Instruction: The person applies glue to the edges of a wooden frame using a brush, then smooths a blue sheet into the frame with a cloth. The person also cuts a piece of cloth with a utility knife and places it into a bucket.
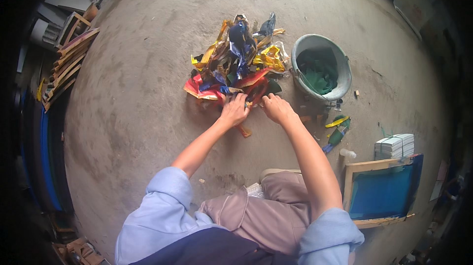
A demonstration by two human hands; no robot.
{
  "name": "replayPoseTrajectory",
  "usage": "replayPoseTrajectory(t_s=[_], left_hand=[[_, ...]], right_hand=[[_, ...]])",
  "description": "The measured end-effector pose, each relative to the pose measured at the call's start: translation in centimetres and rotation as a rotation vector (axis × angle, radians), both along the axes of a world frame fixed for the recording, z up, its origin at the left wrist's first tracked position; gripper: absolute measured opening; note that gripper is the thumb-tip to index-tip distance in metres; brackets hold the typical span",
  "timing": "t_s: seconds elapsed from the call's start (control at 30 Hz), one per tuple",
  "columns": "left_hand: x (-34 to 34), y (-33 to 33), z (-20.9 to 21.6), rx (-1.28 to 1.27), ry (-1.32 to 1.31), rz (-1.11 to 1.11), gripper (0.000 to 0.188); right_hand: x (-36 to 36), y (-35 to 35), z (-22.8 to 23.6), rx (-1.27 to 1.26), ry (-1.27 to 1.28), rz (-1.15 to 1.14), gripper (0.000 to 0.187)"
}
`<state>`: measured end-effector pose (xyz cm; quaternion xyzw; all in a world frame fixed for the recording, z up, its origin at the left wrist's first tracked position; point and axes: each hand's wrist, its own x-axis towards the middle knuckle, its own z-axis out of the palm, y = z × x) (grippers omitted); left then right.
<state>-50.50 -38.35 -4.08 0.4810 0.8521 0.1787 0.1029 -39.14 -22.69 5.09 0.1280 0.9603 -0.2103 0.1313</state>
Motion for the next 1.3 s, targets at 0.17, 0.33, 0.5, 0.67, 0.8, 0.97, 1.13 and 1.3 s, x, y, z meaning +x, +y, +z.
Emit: replayPoseTrajectory(t_s=[0.17, 0.33, 0.5, 0.67, 0.8, 0.97, 1.13, 1.3], left_hand=[[0.8, -0.9, 3.4, 0.010, -0.015, -0.073, 0.076], [0.2, -0.3, 7.1, 0.230, 0.080, 0.055, 0.036], [1.0, -0.2, 8.7, 0.536, -0.255, 0.155, 0.010], [1.7, 0.1, 10.2, 0.593, -0.094, 0.059, 0.011], [2.0, 0.3, 11.5, 0.380, -0.083, 0.151, 0.019], [-0.7, 1.5, 13.0, 0.318, 0.038, 0.227, 0.020], [-0.6, 1.8, 13.7, 0.254, 0.620, 0.057, 0.014], [0.6, 2.4, 17.9, 0.494, 0.155, -0.087, 0.024]], right_hand=[[0.9, 0.5, 0.8, 0.059, 0.059, 0.029, 0.022], [1.0, 0.1, 1.8, 0.072, 0.064, 0.061, 0.020], [1.4, -0.4, 2.0, -0.117, 0.189, -0.072, 0.028], [1.0, -0.3, 2.4, -0.347, 0.152, -0.165, 0.035], [2.0, 0.2, 3.6, -0.236, 0.214, -0.127, 0.034], [2.9, 0.9, 6.3, -0.152, 0.200, -0.133, 0.036], [3.0, 1.2, 6.7, -0.117, 0.216, -0.128, 0.036], [2.7, 1.6, 7.5, -0.130, 0.217, -0.137, 0.040]])
